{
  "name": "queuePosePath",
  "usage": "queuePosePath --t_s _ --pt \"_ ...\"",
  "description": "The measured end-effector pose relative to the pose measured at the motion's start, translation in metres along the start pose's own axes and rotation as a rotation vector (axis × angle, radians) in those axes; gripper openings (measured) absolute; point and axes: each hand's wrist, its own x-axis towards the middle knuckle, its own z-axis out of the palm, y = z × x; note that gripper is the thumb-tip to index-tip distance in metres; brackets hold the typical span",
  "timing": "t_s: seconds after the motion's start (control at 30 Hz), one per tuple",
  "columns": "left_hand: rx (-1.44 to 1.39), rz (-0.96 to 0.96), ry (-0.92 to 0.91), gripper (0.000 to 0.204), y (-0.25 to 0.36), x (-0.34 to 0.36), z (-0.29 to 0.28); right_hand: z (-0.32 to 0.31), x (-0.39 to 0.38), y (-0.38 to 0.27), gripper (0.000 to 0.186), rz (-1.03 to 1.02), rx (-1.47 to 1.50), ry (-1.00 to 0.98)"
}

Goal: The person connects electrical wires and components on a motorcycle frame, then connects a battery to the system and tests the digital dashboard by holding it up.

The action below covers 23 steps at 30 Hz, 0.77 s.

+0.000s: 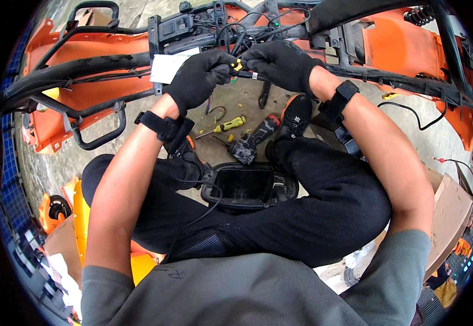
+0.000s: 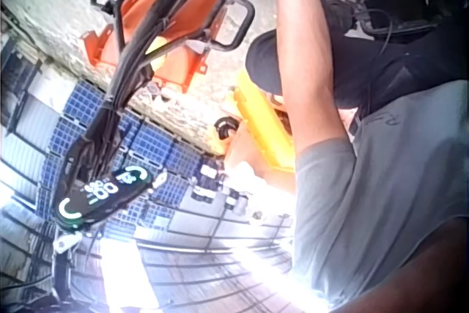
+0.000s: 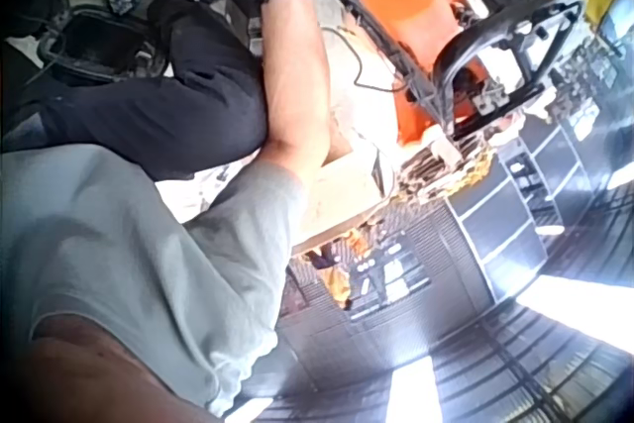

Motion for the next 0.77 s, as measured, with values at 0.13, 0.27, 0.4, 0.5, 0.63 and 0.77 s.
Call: queuePosePath --t_s 0.13,0.27,0.4,0.5,0.63,0.77 --pt "0.034 0.045 0.027 0.02 -0.001 -0.001 0.0 0.002 -0.001 -0.002 0.025 0.002 -0.03 -0.035" --pt "0.029 0.037 0.039 0.019 -0.001 -0.001 0.002 0.001 0.0 -0.006 0.026 0.061 -0.083 -0.085" --pt "0.03 0.028 0.044 0.019 0.0 -0.002 0.002 0.0 0.002 -0.008 0.025 0.068 -0.134 -0.114" --pt "0.049 0.026 0.043 0.018 0.001 -0.001 0.003 0.0 0.001 -0.009 0.025 0.093 -0.149 -0.115" --pt "0.074 0.059 0.051 0.017 -0.001 -0.002 0.004 0.0 0.001 -0.009 0.026 0.084 -0.181 -0.11" --pt "0.172 0.166 0.081 0.017 -0.005 -0.001 0.007 0.0 0.003 -0.011 0.031 0.134 -0.297 -0.156"
